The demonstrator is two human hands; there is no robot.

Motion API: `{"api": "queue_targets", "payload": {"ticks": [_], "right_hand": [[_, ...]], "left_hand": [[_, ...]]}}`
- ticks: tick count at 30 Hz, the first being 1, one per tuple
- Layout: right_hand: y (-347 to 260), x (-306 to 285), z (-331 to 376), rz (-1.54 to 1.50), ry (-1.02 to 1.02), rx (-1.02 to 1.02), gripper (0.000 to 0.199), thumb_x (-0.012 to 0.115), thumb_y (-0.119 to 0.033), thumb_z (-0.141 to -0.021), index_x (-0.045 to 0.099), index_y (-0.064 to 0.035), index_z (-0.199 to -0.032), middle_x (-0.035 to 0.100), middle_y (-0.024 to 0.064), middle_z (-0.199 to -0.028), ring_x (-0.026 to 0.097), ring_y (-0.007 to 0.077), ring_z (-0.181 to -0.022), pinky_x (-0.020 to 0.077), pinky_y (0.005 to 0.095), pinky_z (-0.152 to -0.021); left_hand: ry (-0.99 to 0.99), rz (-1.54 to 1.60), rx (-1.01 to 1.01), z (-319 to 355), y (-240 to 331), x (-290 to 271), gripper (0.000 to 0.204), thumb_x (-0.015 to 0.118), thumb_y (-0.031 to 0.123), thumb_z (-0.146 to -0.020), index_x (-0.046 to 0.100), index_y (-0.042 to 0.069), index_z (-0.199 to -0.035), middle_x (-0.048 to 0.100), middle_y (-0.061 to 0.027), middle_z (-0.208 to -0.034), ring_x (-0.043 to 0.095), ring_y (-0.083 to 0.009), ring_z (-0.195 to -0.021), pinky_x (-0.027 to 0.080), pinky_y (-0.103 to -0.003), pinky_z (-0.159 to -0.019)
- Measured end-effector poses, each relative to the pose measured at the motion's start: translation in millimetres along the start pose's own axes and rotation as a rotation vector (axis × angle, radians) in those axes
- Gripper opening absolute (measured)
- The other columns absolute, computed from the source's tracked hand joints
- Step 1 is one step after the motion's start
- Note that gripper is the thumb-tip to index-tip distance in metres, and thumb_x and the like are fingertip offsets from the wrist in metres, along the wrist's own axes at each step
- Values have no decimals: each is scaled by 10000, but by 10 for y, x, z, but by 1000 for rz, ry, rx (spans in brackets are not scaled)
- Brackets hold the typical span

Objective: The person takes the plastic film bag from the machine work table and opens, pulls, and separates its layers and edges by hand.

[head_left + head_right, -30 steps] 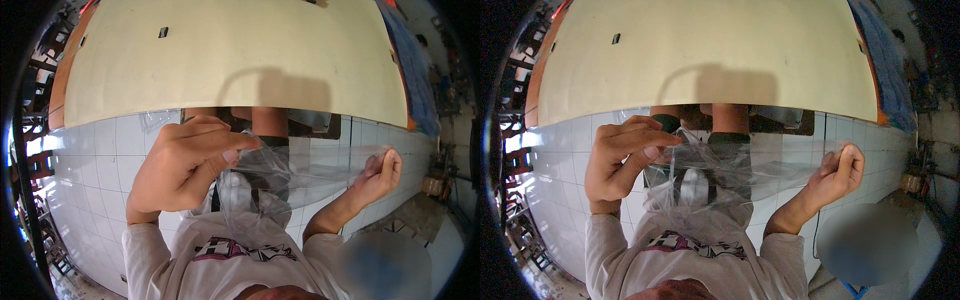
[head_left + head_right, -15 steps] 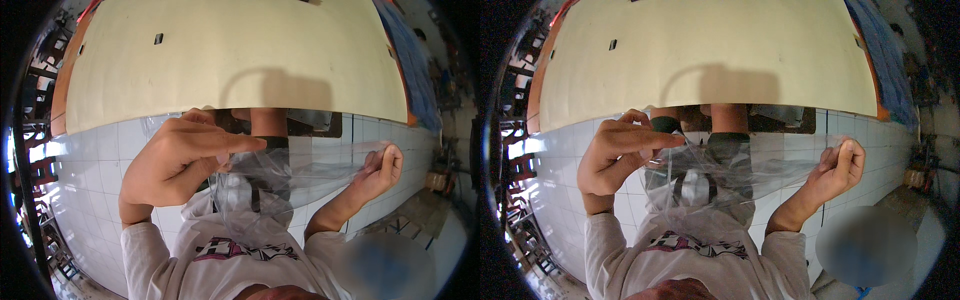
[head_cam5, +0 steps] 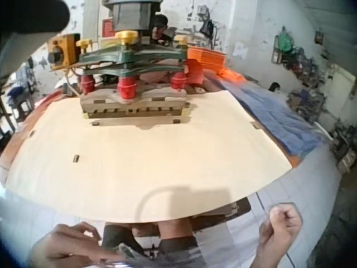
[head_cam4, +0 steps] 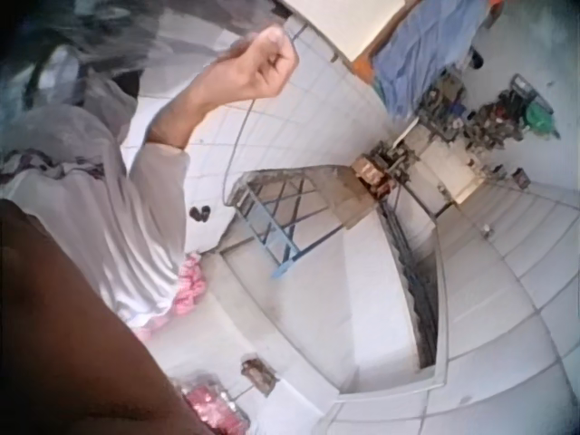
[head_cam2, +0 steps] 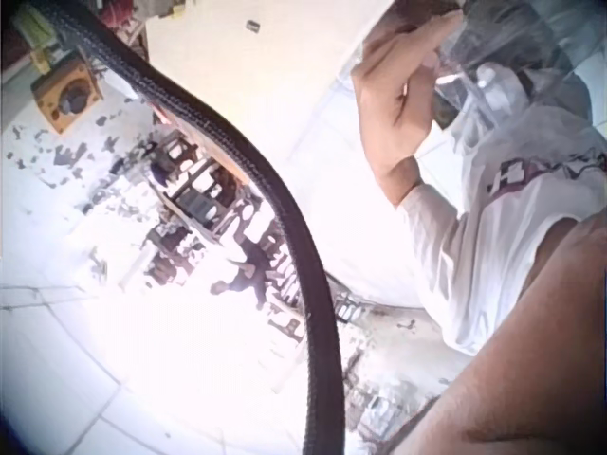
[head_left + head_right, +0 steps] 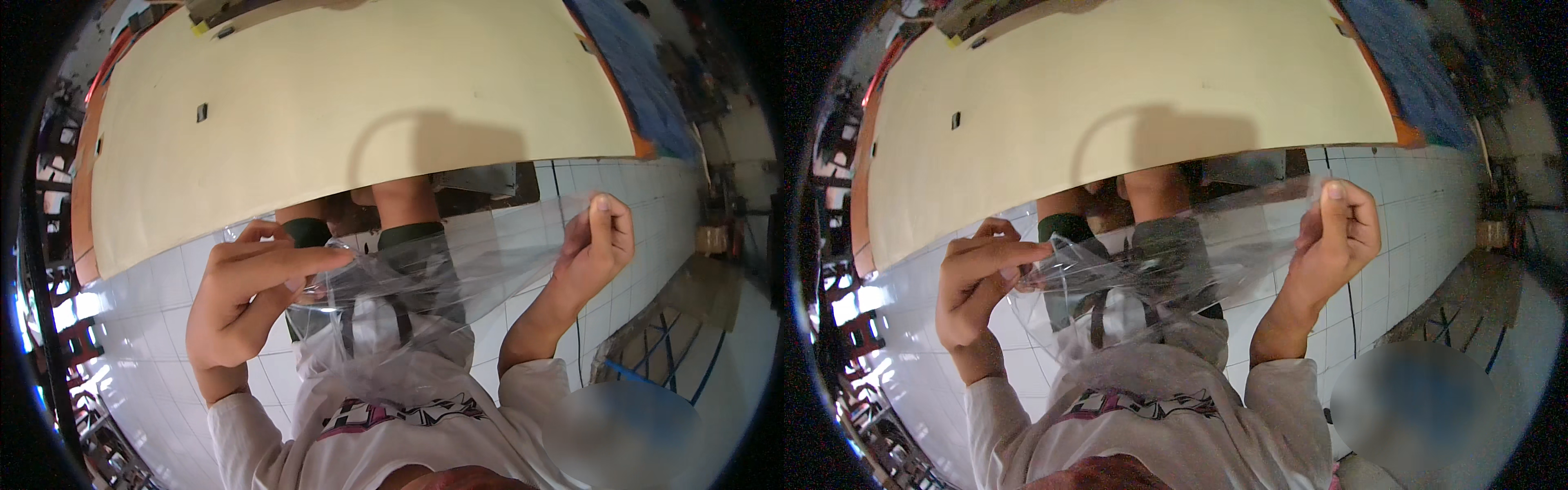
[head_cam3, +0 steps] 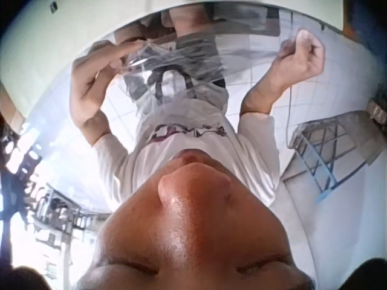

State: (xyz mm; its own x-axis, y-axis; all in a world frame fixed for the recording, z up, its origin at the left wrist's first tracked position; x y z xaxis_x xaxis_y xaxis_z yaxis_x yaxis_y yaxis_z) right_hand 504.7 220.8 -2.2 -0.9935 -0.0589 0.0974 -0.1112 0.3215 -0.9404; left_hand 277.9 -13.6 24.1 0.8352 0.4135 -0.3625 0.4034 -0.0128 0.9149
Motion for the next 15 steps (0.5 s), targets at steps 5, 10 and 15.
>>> {"api": "queue_targets", "payload": {"ticks": [5, 10, 15], "right_hand": [[-47, -11, -6, 42, -26, -36, 144, 659, -124, -892, 625, -9, -812, 509, -18, -598, 372, 27, -454, 261, 189, -389], [-86, -5, -37, 143, -106, -34, 182, 653, -157, -915, 611, -15, -810, 518, -30, -615, 391, 12, -494, 292, 182, -412], [-102, -26, -117, 117, -228, -126, 186, 634, -157, -935, 589, -18, -820, 506, -38, -610, 387, 6, -510, 285, 186, -435]], "left_hand": [[96, -33, -23, 64, 93, 22, 374, 554, 71, -698, 731, -7, -1018, 658, -120, -660, 565, -189, -608, 381, -321, -807], [61, 97, -30, 91, -75, 8, 299, 539, 11, -810, 707, -41, -1052, 663, -129, -699, 584, -191, -618, 443, -321, -763], [146, 170, -155, 207, -144, 23, 263, 538, 16, -899, 667, -69, -1111, 632, -105, -747, 602, -157, -666, 461, -263, -667]]}}
Point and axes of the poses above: each hand's wrist, its own z-axis away from the middle knuckle, its own x-axis out of the palm, y = z × x, the point moved 3 cm from there along -z, towards the middle knuckle
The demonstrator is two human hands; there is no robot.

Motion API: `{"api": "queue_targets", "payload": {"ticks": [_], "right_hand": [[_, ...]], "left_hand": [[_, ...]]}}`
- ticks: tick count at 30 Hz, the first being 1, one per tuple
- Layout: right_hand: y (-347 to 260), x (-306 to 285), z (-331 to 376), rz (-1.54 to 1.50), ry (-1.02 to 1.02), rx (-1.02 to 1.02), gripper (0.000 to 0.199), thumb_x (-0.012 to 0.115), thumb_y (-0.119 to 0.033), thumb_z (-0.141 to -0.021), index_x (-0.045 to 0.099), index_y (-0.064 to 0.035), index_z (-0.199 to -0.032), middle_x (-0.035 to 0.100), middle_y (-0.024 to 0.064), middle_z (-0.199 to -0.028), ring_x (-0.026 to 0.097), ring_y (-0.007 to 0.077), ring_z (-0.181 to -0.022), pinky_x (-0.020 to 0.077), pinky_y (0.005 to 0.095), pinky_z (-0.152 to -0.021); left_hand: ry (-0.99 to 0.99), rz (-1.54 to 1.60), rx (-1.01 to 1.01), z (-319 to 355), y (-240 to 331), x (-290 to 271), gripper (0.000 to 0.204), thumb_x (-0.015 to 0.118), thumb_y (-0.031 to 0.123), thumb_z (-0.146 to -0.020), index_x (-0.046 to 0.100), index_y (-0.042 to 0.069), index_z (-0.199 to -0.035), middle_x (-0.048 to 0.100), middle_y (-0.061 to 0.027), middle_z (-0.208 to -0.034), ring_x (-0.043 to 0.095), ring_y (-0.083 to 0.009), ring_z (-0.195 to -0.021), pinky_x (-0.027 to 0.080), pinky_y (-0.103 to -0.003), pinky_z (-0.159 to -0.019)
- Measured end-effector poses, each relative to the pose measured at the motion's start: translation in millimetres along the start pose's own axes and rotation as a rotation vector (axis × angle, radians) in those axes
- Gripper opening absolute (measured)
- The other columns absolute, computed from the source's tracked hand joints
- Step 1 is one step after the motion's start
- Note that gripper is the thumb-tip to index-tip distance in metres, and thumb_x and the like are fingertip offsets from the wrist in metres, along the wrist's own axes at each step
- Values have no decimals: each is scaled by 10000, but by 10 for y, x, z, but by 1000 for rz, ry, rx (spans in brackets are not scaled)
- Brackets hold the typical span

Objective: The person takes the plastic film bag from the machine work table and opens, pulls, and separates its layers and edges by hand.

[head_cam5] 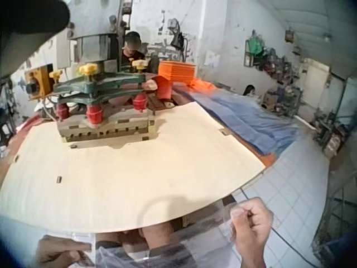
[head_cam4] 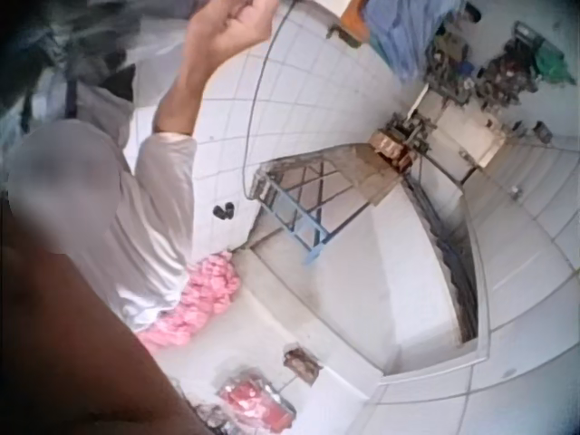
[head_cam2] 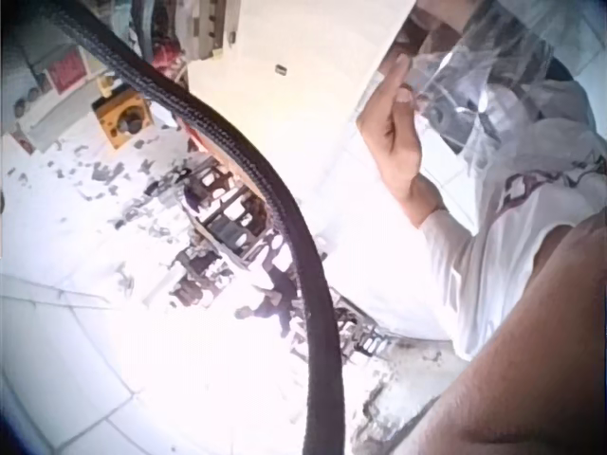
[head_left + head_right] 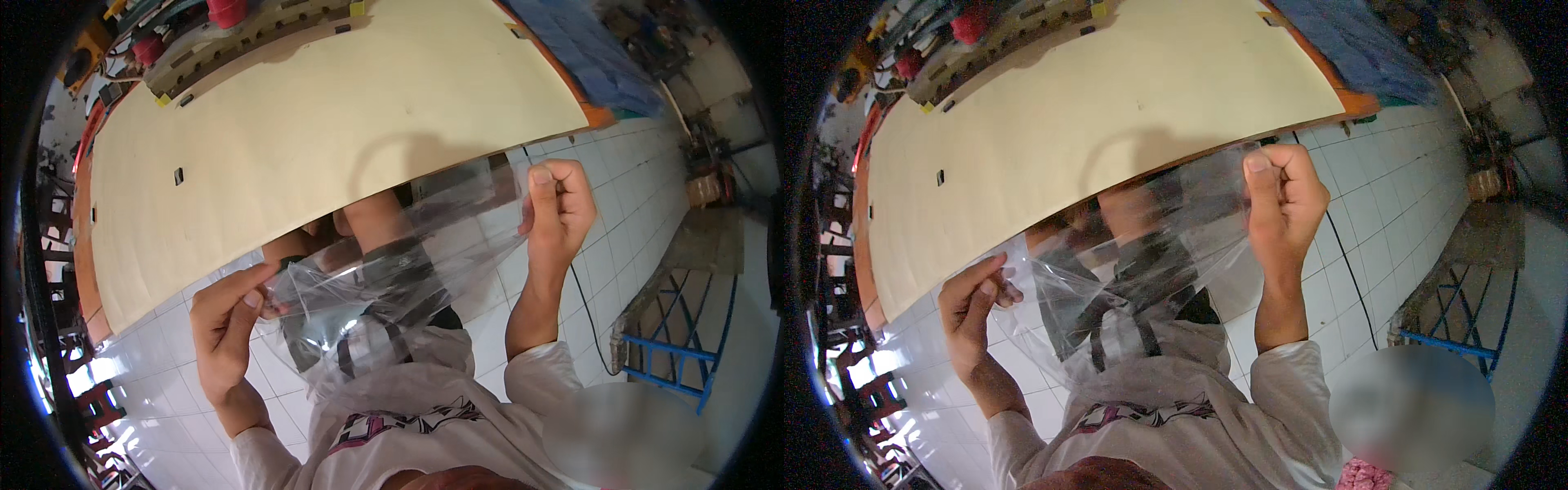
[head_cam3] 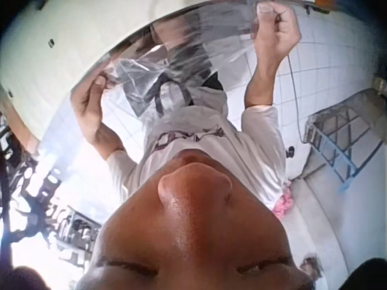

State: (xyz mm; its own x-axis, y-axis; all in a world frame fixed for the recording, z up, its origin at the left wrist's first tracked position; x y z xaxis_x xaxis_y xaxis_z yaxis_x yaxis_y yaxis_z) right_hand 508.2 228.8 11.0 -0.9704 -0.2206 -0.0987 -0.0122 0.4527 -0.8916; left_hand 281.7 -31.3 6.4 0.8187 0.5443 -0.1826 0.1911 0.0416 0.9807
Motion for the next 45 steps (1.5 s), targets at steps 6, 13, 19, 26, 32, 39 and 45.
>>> {"api": "queue_targets", "payload": {"ticks": [6, 13, 19, 26, 32, 39, 45], "right_hand": [[-111, 46, -57, -2, -98, -109, 194, 609, -145, -955, 570, -15, -816, 495, -42, -598, 398, 10, -526, 291, 196, -453], [-666, 236, -305, -65, -107, -165, 178, 593, -157, -960, 555, -34, -838, 486, -23, -582, 384, 16, -449, 277, 193, -391], [-892, 599, -757, -109, -213, 62, 162, 592, -147, -934, 569, -37, -817, 514, 4, -638, 391, 44, -413, 301, 213, -359], [-456, 1286, -1290, -27, -357, 300, 167, 608, -137, -909, 584, -33, -781, 530, 20, -650, 409, 87, -440, 324, 258, -384], [34, 1827, -1409, 46, -424, 446, 173, 596, -110, -903, 565, -23, -757, 519, 22, -631, 416, 102, -441, 321, 282, -394], [501, 2220, -1523, 93, -486, 526, 199, 597, -108, -909, 530, -50, -731, 487, 12, -598, 367, 84, -431, 256, 274, -377], [593, 2325, -1623, 373, -516, 363, 189, 615, -116, -889, 568, -13, -738, 565, 82, -617, 457, 129, -413, 344, 321, -386]], "left_hand": [[257, 12, 81, 142, 84, -31, 316, 543, 67, -936, 598, -44, -1226, 597, -62, -740, 604, -140, -679, 458, -261, -651], [330, -5, 275, -92, 602, -366, 392, 538, 62, -929, 495, -25, -1309, 548, -30, -705, 564, -106, -662, 455, -239, -634], [231, 84, 198, -552, 910, -770, 372, 535, 57, -924, 516, 19, -1293, 496, 3, -681, 495, -76, -631, 452, -242, -630], [123, 249, -87, -1325, 487, -1234, 221, 555, 29, -905, 510, 59, -1119, 501, 1, -733, 516, -93, -611, 527, -296, -629], [178, 367, -293, -1765, -113, -1448, 162, 488, -31, -906, 407, 104, -943, 500, -22, -702, 544, -144, -588, 556, -322, -582], [141, 449, -417, -2033, -421, -1554, 140, 441, -42, -909, 404, 91, -932, 510, -73, -801, 562, -202, -614, 599, -445, -656], [143, 352, -437, -2154, -525, -1604, 117, 460, -26, -916, 405, 74, -886, 510, -87, -840, 577, -206, -670, 590, -434, -637]]}}
Point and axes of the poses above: each hand's wrist, its own z-axis away from the middle knuckle, its own x-axis out of the palm, y = z × x, the point moved 3 cm from there along -z, towards the middle knuckle
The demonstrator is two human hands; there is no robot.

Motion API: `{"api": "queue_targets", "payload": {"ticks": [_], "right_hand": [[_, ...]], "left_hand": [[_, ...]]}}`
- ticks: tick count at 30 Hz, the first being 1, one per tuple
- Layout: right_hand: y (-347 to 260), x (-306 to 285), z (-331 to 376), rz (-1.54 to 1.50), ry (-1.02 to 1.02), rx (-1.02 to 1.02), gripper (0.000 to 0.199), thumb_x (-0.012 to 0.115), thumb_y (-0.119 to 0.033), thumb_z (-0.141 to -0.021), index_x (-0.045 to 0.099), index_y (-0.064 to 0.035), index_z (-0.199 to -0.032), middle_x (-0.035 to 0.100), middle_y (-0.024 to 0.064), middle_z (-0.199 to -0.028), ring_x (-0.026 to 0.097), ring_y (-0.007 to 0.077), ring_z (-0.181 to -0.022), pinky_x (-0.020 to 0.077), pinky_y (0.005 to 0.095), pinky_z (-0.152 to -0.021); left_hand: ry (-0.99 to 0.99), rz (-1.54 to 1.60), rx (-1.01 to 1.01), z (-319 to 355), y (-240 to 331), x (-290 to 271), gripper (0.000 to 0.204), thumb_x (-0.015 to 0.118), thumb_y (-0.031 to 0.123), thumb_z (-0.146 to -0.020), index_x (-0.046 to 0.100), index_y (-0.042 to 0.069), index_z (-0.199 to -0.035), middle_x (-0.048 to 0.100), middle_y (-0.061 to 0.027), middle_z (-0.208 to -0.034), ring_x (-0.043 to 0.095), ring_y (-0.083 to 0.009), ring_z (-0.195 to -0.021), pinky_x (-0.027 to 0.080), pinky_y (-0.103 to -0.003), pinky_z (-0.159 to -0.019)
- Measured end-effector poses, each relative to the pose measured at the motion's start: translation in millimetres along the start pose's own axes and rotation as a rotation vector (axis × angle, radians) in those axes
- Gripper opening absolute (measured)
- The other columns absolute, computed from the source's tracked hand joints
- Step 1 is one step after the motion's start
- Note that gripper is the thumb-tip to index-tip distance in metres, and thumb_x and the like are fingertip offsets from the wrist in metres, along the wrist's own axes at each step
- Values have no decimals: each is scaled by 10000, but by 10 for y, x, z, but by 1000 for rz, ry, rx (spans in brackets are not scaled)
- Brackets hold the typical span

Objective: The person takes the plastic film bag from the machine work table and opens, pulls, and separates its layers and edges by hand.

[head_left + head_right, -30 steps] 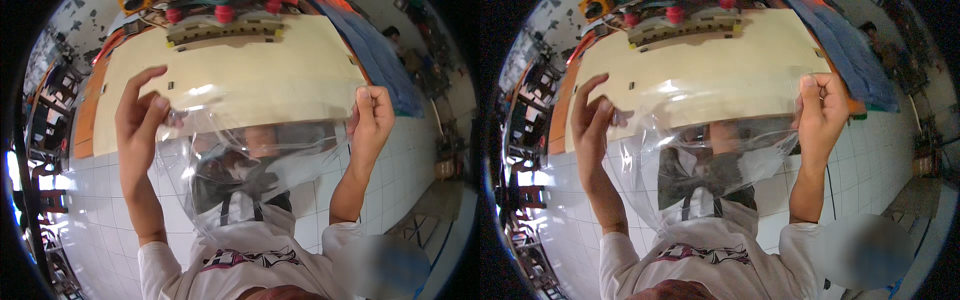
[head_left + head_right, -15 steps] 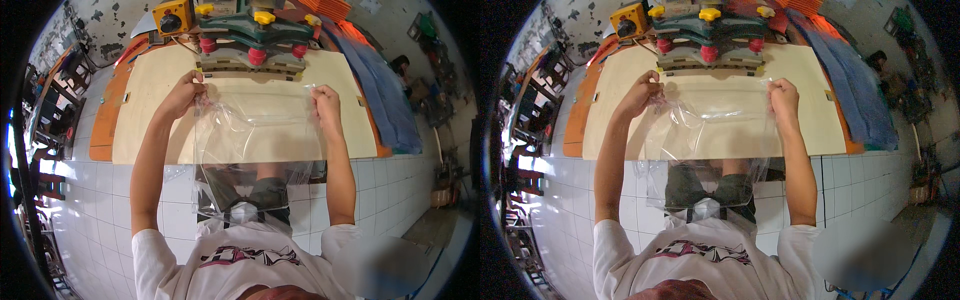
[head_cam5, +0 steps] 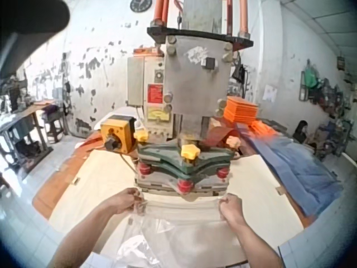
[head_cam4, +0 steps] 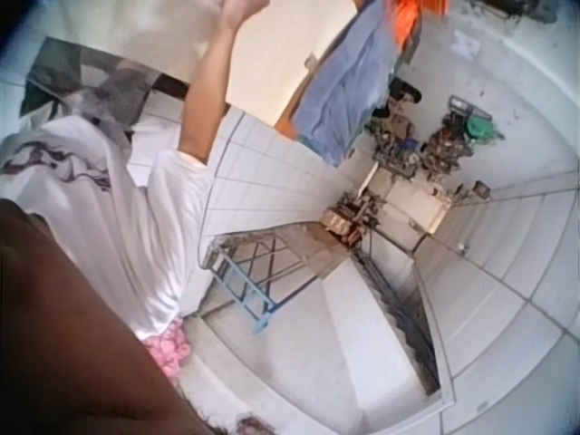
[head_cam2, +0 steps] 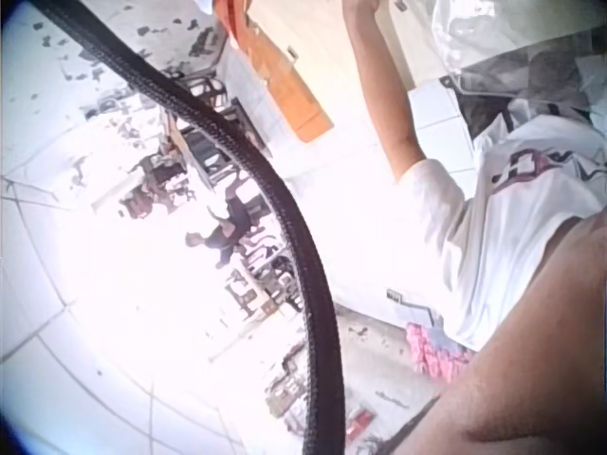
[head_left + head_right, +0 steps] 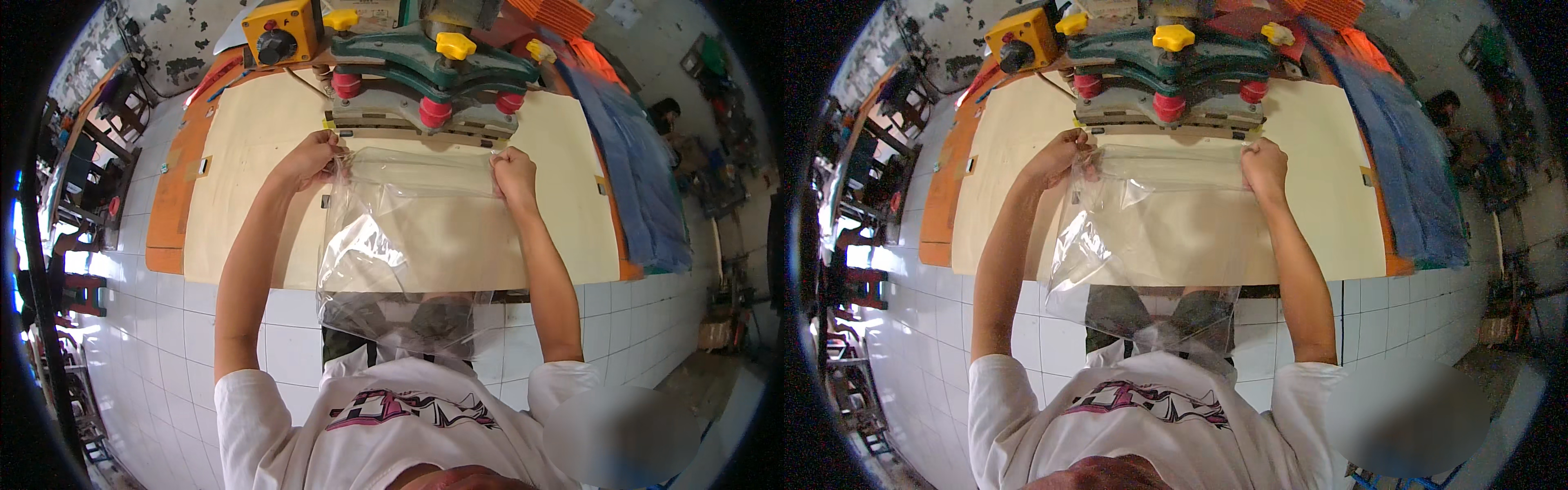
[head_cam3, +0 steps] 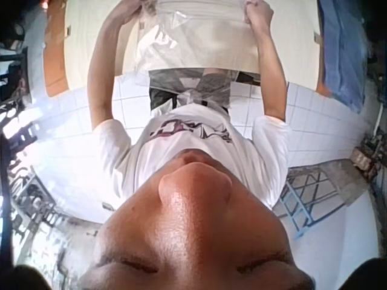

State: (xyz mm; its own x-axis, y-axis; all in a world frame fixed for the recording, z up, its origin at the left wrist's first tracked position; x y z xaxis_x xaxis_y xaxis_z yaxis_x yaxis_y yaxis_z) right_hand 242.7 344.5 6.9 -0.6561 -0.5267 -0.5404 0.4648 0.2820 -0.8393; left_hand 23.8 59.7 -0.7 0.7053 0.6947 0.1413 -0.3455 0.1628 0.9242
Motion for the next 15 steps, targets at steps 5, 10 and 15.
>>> {"api": "queue_targets", "payload": {"ticks": [5, 10, 15], "right_hand": [[36, 16, -87, 405, 104, -115, 206, 583, -224, -840, 671, -43, -885, 694, 202, -874, 663, 405, -826, 528, 490, -736], [-73, 44, 24, 468, 154, -103, 176, 590, -200, -808, 683, -77, -893, 689, 206, -925, 652, 423, -895, 522, 505, -780], [-90, 56, 34, 522, 214, -203, 160, 600, -155, -776, 674, -69, -888, 674, 195, -884, 650, 425, -847, 522, 511, -743]], "left_hand": [[22, -283, 11, -99, 12, -108, 173, 508, -42, -903, 392, 73, -845, 521, -77, -807, 594, -203, -711, 558, -367, -598], [-22, -385, 289, -153, -68, -168, 275, 628, 27, -880, 381, 87, -775, 538, -32, -634, 567, -119, -541, 450, -290, -441], [27, -490, 408, -29, -32, -75, 253, 605, 9, -887, 383, 68, -782, 541, -35, -628, 517, -99, -506, 402, -282, -428]]}}
Point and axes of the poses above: each hand's wrist, its own z-axis away from the middle knuckle, its own x-axis out of the palm, y = z × x, the point moved 3 cm from there along -z, towards the middle knuckle
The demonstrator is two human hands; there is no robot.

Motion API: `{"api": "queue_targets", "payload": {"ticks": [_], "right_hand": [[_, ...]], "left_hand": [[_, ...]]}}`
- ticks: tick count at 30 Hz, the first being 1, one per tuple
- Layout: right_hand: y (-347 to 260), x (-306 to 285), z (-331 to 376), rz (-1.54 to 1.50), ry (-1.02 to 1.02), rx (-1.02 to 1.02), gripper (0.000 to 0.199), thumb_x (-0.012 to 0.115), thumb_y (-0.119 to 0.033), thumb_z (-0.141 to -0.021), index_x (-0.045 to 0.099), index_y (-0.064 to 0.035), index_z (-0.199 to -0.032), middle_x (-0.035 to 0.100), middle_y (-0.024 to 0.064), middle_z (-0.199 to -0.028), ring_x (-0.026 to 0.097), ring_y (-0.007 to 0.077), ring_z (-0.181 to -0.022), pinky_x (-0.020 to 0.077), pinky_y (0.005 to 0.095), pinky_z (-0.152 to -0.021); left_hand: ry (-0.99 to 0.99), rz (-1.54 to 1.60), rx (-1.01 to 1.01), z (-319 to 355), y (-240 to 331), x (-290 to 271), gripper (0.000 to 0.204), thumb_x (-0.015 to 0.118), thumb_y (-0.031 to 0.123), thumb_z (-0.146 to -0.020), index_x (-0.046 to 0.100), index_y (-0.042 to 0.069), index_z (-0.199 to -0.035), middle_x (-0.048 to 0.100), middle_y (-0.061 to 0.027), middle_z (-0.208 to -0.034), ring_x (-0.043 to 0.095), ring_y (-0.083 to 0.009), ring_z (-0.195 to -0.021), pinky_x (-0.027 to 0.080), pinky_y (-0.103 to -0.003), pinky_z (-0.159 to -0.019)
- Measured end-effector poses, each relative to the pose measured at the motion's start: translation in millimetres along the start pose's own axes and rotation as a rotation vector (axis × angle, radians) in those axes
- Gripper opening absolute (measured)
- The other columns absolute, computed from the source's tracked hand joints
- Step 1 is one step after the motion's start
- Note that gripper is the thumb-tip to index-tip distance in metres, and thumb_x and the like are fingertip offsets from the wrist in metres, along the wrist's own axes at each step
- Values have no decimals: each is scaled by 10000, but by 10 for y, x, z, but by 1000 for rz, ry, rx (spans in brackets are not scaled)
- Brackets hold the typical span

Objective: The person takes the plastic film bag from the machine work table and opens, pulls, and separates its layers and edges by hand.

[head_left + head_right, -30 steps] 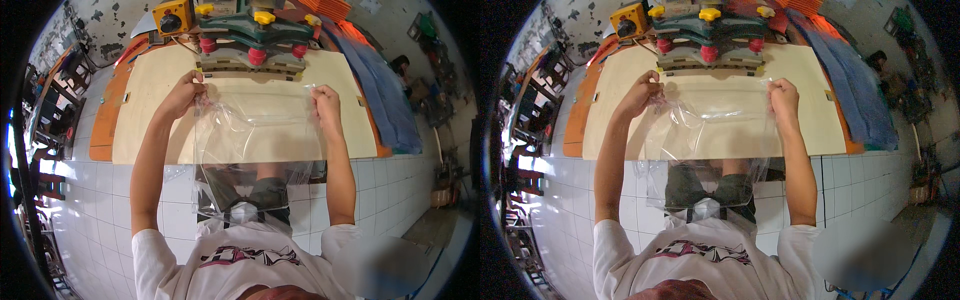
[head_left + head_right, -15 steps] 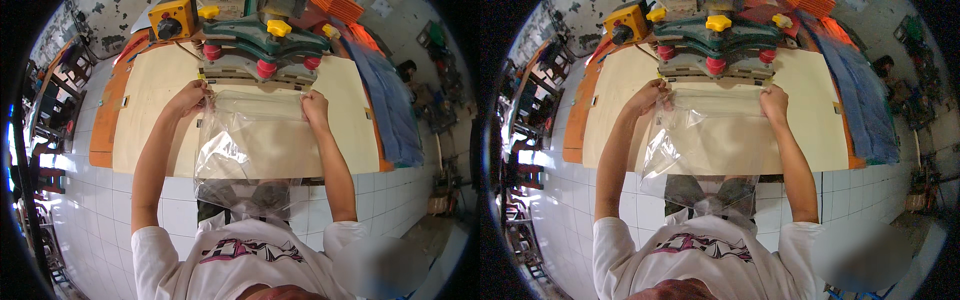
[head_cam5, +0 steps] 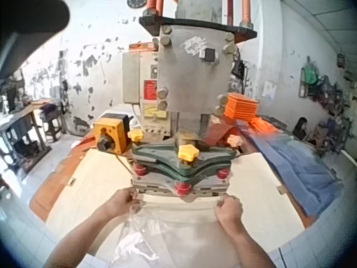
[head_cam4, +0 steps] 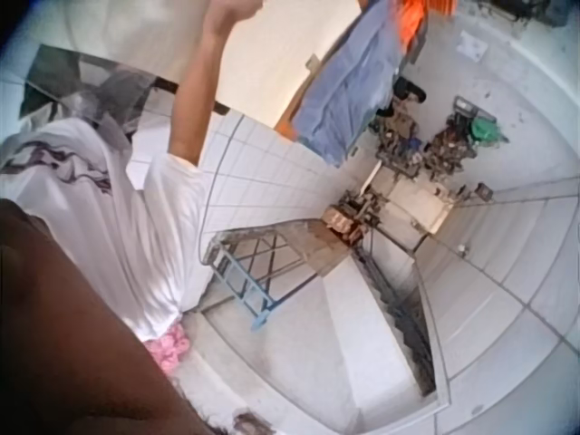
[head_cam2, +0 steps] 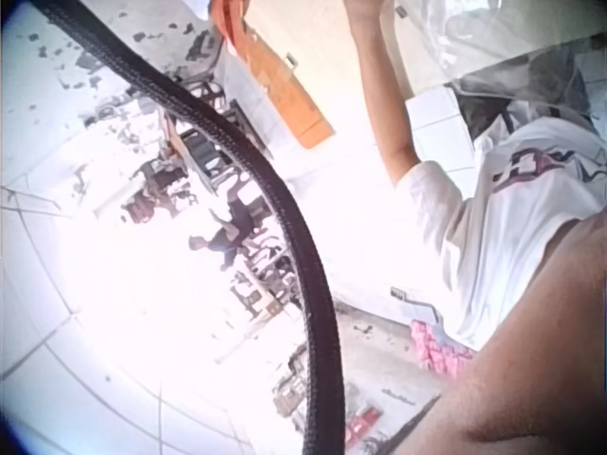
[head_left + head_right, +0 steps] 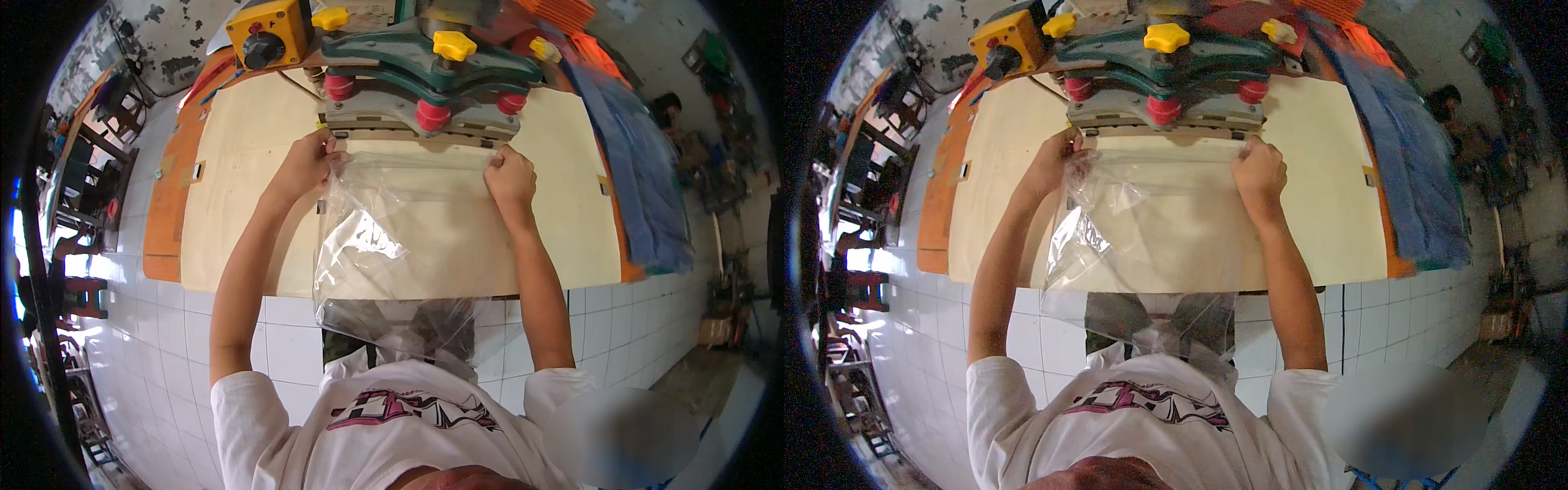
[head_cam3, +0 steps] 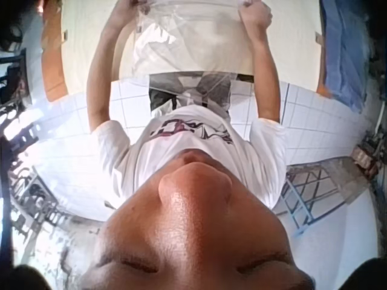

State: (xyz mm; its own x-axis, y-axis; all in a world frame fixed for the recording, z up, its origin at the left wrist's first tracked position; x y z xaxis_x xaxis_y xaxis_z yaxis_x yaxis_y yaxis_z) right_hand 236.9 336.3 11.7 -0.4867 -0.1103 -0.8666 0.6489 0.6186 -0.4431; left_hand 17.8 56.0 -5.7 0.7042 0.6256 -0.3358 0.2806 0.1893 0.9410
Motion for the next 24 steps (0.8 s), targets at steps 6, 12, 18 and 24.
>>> {"api": "queue_targets", "payload": {"ticks": [6, 12, 18, 24], "right_hand": [[-8, 30, 26, -9, 47, -42, 156, 591, -148, -778, 663, -54, -880, 672, 184, -889, 653, 412, -838, 525, 504, -724], [-15, 40, 45, -26, 40, -56, 158, 601, -155, -796, 662, -54, -900, 668, 178, -881, 651, 409, -833, 520, 504, -726], [30, 51, 35, -19, 37, -85, 124, 613, -129, -796, 651, -47, -880, 661, 171, -863, 649, 399, -833, 513, 504, -721], [-18, 19, 62, -33, 71, -121, 43, 618, -85, -789, 619, -45, -805, 650, 172, -833, 639, 390, -765, 506, 495, -671]], "left_hand": [[-114, 101, -13, 31, 71, -58, 78, 561, -9, -907, 508, 45, -889, 564, -17, -669, 503, -78, -557, 390, -261, -475], [-376, 56, -99, 40, 315, -122, 169, 560, 140, -950, 669, 17, -992, 619, -11, -764, 541, -71, -677, 442, -228, -592], [-270, -160, -357, 197, 587, -139, 580, 523, 537, -932, 688, 0, -1077, 675, -123, -943, 618, -199, -858, 493, -333, -768], [-138, -466, 75, 542, 1276, 56, 599, 508, 459, -964, 597, -93, -1178, 615, -242, -1201, 589, -377, -1099, 440, -409, -973]]}}
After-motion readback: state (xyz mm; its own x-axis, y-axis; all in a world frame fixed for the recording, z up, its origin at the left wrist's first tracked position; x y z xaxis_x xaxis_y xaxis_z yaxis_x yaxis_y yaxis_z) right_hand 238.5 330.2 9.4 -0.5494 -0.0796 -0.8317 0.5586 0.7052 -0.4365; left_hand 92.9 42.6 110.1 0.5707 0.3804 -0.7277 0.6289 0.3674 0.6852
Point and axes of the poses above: each hand's wrist, its own z-axis away from the middle knuckle, its own x-axis out of the palm, y = z × x, the point moved 3 cm from there along -z, towards the middle knuckle
